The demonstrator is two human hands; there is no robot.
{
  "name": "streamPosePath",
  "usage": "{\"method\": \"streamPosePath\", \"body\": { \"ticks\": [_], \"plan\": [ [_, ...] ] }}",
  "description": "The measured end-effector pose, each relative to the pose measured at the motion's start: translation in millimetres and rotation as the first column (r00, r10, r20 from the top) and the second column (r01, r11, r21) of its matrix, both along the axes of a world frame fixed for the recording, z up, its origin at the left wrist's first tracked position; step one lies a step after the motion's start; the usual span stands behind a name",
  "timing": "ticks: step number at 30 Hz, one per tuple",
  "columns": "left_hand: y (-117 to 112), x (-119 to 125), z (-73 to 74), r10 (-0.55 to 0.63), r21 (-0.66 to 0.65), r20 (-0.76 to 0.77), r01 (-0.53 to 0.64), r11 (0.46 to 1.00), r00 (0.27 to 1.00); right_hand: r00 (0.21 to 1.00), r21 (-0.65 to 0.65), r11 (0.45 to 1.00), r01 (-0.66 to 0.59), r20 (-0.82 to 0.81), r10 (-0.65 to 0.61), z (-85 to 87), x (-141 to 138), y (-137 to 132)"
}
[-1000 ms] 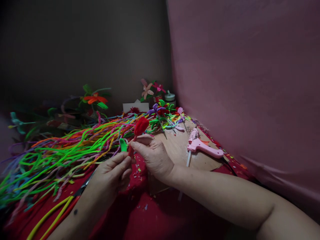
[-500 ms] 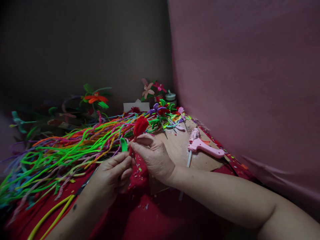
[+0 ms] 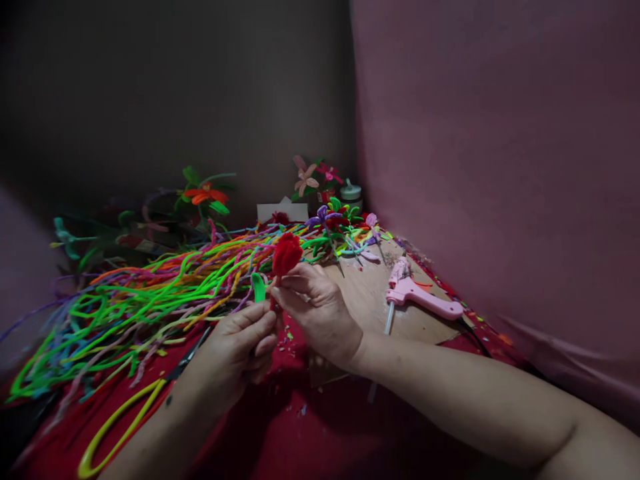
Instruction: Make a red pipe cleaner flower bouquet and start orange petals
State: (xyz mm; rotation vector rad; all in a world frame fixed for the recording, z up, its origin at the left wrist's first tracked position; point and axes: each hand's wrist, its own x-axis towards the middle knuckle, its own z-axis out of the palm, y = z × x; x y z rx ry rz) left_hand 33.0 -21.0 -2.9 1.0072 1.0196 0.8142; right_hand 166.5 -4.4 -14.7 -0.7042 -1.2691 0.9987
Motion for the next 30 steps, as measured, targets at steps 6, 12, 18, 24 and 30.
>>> {"method": "streamPosePath", "body": {
  "ticks": [6, 12, 18, 24, 30],
  "plan": [
    [3.6, -3.0, -3.0, -0.02, 0.006, 0.01, 0.02, 1.0, 1.0, 0.979, -0.177, 0.971, -0.162, -0.154, 0.135, -4.0, -1.5, 8.0],
    [7.2, -8.2, -3.3, 0.091, 0.18, -0.078, -0.076, 0.981, 0.993, 0.915, -0.293, 0.903, -0.314, -0.347, 0.205, -8.1, -2.7, 13.0],
    [9.8, -8.5, -8.3, -0.008, 0.114, 0.087, -0.002, 0.994, 0.996, 0.88, -0.239, 0.863, -0.445, -0.298, 0.371, -12.4, -1.7, 12.5],
    [13.1, -7.5, -14.1, 0.001, 0.116, 0.154, -0.019, 0.993, 0.988, 0.886, -0.278, 0.847, -0.453, -0.245, 0.394, -16.0, -3.8, 10.5],
    [12.6, -10.1, -17.4, 0.074, 0.202, 0.026, -0.078, 0.976, 0.997, 0.93, -0.218, 0.911, -0.349, -0.199, 0.308, -15.1, -5.2, 9.9]
  ]
}}
